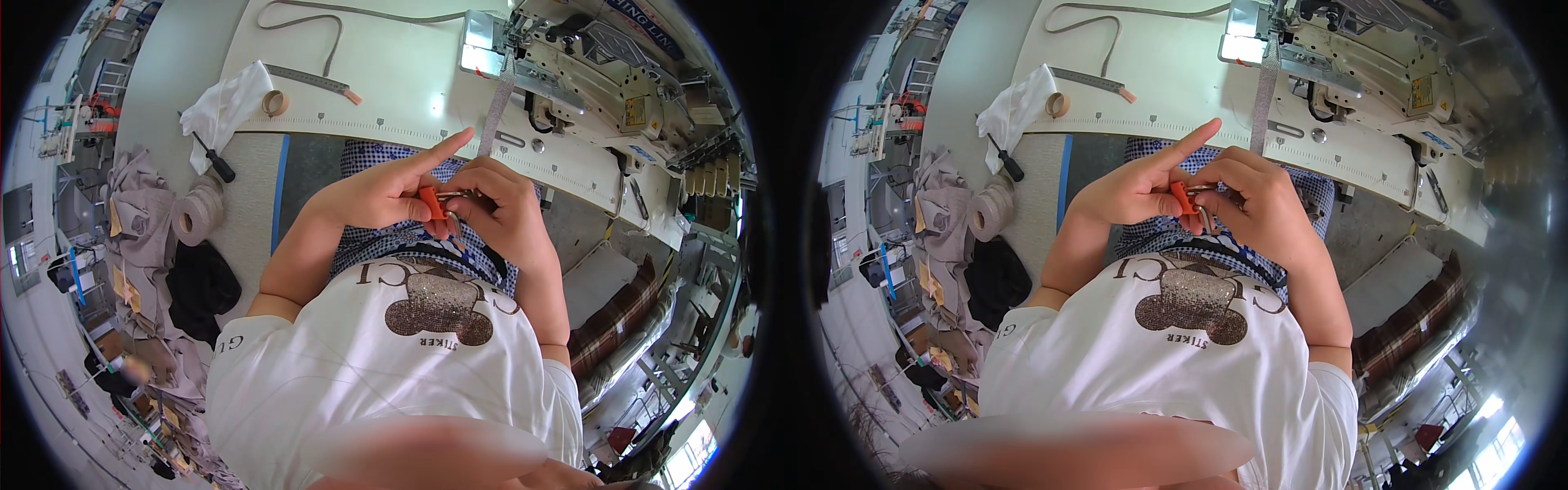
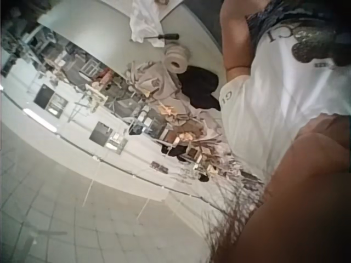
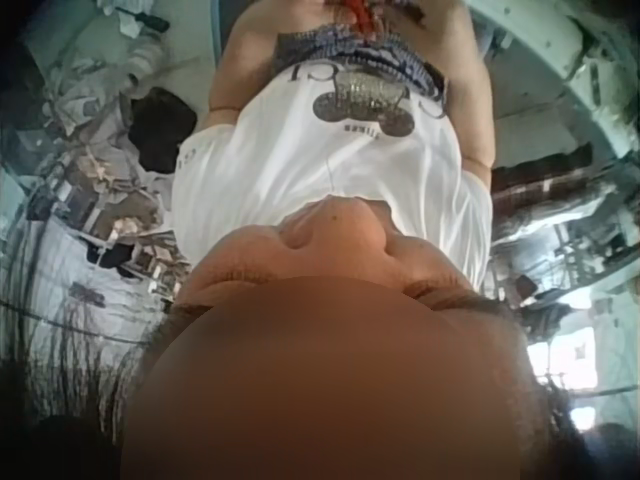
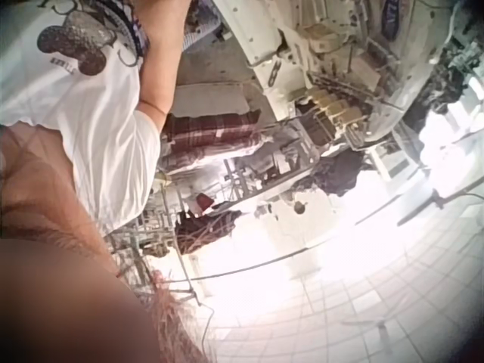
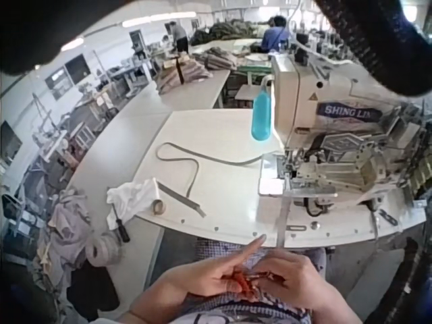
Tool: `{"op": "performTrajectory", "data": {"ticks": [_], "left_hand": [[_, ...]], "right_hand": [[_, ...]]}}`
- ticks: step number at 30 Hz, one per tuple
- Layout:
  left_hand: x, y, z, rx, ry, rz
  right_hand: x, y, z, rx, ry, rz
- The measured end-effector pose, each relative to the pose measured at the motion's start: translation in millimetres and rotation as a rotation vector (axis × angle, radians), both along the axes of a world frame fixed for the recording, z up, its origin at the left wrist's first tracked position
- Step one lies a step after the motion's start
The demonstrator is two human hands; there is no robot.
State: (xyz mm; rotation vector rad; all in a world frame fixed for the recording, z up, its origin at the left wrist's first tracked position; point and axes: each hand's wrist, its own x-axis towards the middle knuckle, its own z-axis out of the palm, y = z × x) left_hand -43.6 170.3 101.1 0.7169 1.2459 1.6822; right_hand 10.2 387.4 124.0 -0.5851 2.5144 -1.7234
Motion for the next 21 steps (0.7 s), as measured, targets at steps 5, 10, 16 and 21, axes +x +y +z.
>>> {"op": "performTrajectory", "data": {"ticks": [5,10,16,21], "left_hand": [[1,1,-1,-0.002,-0.003,0.010],[-1,0,0,-0.014,0.015,0.002],[-2,3,1,-0.031,0.047,-0.002],[-2,2,2,-0.042,0.043,-0.003]], "right_hand": [[0,-2,2,0.035,0.010,-0.013],[6,2,13,0.066,-0.021,-0.078],[7,5,19,0.033,-0.063,-0.085],[10,2,24,-0.023,-0.135,-0.139]]}}
